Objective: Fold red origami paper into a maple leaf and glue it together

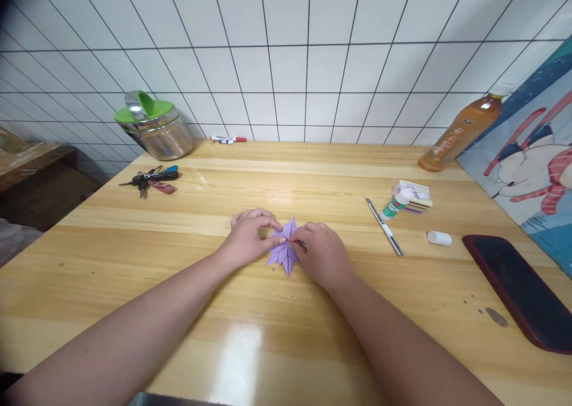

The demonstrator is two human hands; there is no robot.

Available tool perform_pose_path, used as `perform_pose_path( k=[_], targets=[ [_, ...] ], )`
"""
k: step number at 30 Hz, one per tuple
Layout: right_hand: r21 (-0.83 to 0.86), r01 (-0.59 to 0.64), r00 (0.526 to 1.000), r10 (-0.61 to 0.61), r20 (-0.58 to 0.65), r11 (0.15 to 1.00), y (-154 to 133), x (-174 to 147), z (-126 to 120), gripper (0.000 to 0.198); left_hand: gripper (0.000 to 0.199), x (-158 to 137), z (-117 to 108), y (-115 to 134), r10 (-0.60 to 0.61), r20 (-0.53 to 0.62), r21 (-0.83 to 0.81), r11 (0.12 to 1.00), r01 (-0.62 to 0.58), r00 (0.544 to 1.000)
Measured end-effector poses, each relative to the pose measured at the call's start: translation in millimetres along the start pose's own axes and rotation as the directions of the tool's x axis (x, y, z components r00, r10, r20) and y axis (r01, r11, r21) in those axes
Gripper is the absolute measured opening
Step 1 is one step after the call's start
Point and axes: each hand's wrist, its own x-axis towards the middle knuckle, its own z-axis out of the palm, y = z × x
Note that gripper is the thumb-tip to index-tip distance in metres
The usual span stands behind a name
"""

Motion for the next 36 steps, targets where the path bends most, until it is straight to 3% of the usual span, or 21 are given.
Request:
perform_pose_path(
  k=[11, 17, 24, 29, 36],
  targets=[
    [-0.050, 0.009, 1.000, -0.008, 0.027, 0.999, 1, -2, -4, 0.012, 0.018, 1, 0, 4, -0.032, 0.028, 0.048, 0.998, 0.031, 0.999],
    [-0.179, 0.191, 0.980, -0.176, 0.097, 0.965, 1, -6, -8, 0.024, 0.020, 0, 0, 5, -0.039, 0.034, 0.041, 0.998, 0.037, 0.999],
    [-0.113, 0.171, 0.983, -0.161, 0.092, 0.979, 3, -2, -6, 0.026, 0.015, 2, -1, -1, -0.025, 0.014, -0.053, 0.998, 0.025, 1.000],
    [-0.090, 0.156, 0.984, -0.147, 0.101, 0.984, 4, -1, -6, 0.024, 0.005, -3, -8, 2, 0.065, -0.072, -0.086, 0.994, -0.071, 0.995],
    [-0.160, 0.099, 0.989, -0.079, 0.125, 0.982, -5, 1, -17, 0.012, 0.005, -5, -13, 5, 0.150, 0.031, 0.006, 0.989, -0.150, 0.988]
  ],
)
